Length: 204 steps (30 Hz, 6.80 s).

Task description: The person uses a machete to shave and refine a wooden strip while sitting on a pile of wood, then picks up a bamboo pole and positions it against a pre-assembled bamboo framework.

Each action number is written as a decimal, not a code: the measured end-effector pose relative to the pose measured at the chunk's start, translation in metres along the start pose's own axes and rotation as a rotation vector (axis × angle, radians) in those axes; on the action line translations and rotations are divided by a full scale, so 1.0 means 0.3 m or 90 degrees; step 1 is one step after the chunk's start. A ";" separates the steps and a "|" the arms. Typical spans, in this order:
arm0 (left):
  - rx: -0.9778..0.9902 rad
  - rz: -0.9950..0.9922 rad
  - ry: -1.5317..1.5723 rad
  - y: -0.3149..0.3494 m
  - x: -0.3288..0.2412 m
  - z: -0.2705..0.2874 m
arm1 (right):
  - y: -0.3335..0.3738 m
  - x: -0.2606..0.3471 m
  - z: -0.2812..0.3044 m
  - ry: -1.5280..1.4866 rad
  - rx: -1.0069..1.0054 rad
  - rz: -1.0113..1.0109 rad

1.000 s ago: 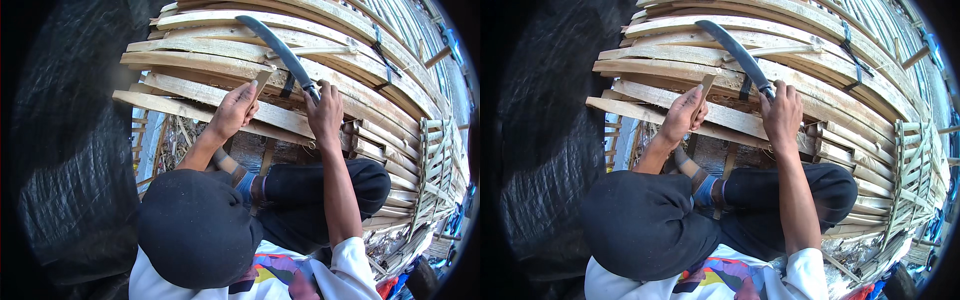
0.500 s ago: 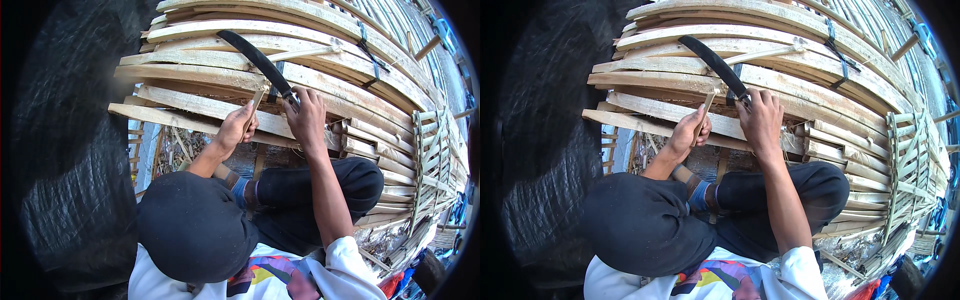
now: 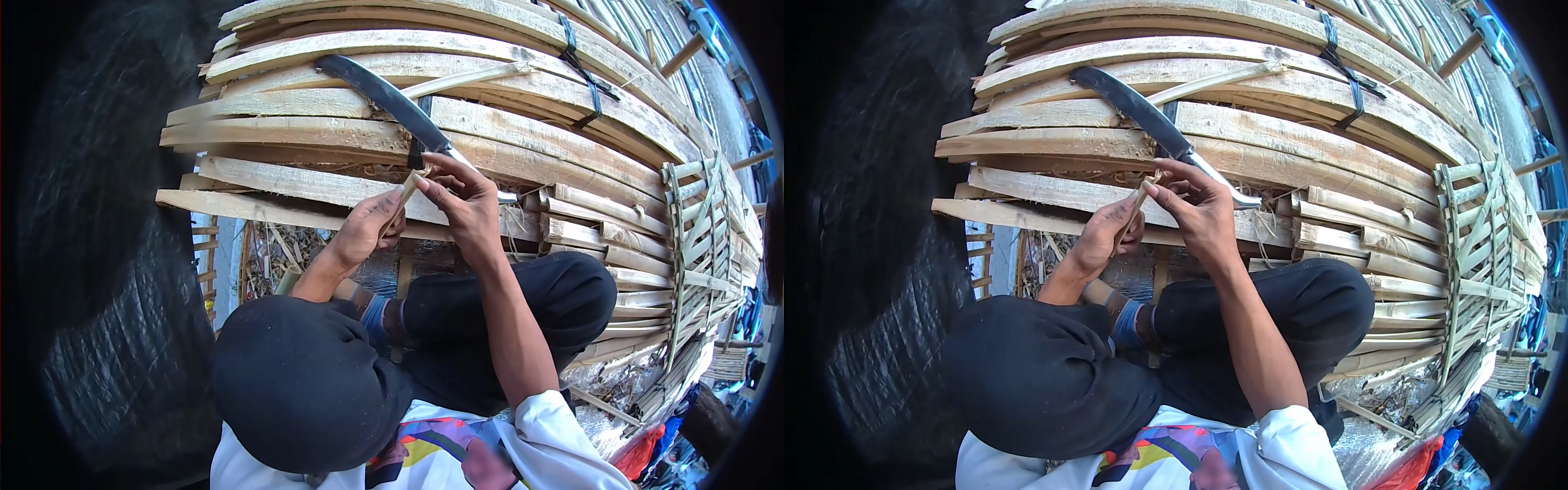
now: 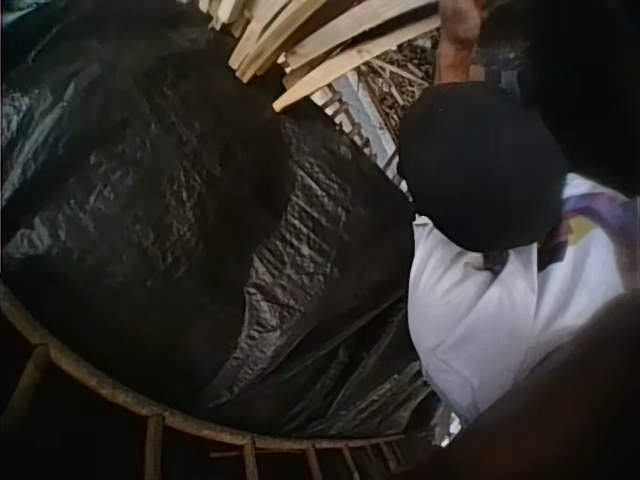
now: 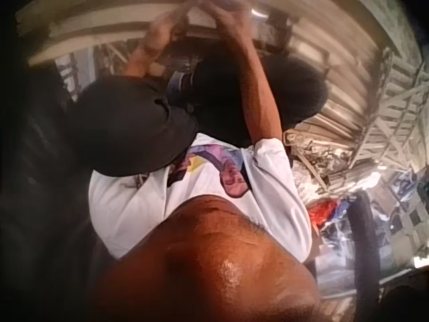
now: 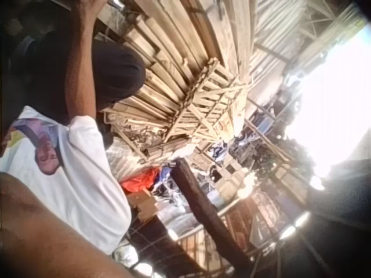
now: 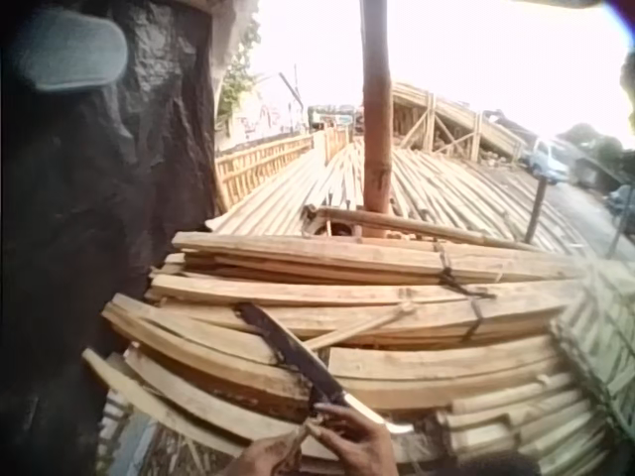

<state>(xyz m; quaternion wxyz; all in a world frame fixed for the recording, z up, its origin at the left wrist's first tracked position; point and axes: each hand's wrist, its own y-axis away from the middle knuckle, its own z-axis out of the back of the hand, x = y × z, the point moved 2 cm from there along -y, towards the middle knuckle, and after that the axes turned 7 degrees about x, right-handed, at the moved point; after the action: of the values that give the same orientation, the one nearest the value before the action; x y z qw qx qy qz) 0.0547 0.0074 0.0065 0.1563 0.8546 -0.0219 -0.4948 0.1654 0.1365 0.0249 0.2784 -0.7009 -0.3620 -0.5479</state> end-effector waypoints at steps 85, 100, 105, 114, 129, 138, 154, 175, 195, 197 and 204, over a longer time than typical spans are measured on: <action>-0.549 -0.578 -0.606 0.049 -0.013 0.239 | 0.129 0.073 -0.133 0.315 0.133 -0.141; -0.539 -0.561 -0.752 0.063 -0.009 0.235 | 0.122 0.071 -0.144 0.397 0.156 -0.174; -0.538 -0.563 -0.761 0.070 -0.012 0.235 | 0.129 0.131 -0.180 0.275 0.124 -0.152; -0.531 -0.585 -0.779 0.047 -0.008 0.232 | 0.121 0.090 -0.168 0.337 0.114 -0.145; -0.534 -0.593 -0.784 0.060 0.011 0.242 | 0.110 0.097 -0.170 0.261 0.104 -0.155; -0.535 -0.600 -0.790 0.057 0.010 0.230 | 0.109 0.060 -0.177 0.327 0.131 -0.191; -0.552 -0.578 -0.782 0.061 0.012 0.235 | 0.101 0.131 -0.207 0.205 0.100 -0.142; -0.551 -0.582 -0.804 0.074 0.018 0.246 | 0.155 0.124 -0.217 0.127 0.120 -0.184; -0.542 -0.594 -0.831 0.071 0.027 0.248 | 0.152 0.048 -0.179 0.266 0.136 -0.225; -0.544 -0.597 -0.842 0.081 0.034 0.245 | 0.154 0.048 -0.180 0.273 0.150 -0.237; -0.496 -0.608 -0.875 0.104 -0.014 0.220 | 0.168 0.058 -0.171 0.317 0.150 -0.211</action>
<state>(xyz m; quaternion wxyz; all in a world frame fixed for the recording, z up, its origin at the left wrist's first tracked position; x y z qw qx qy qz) -0.0002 -0.0377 -0.0115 0.1646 0.1784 0.4128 -0.8779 0.1797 0.0704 0.0547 0.3445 -0.4398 -0.4529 -0.6948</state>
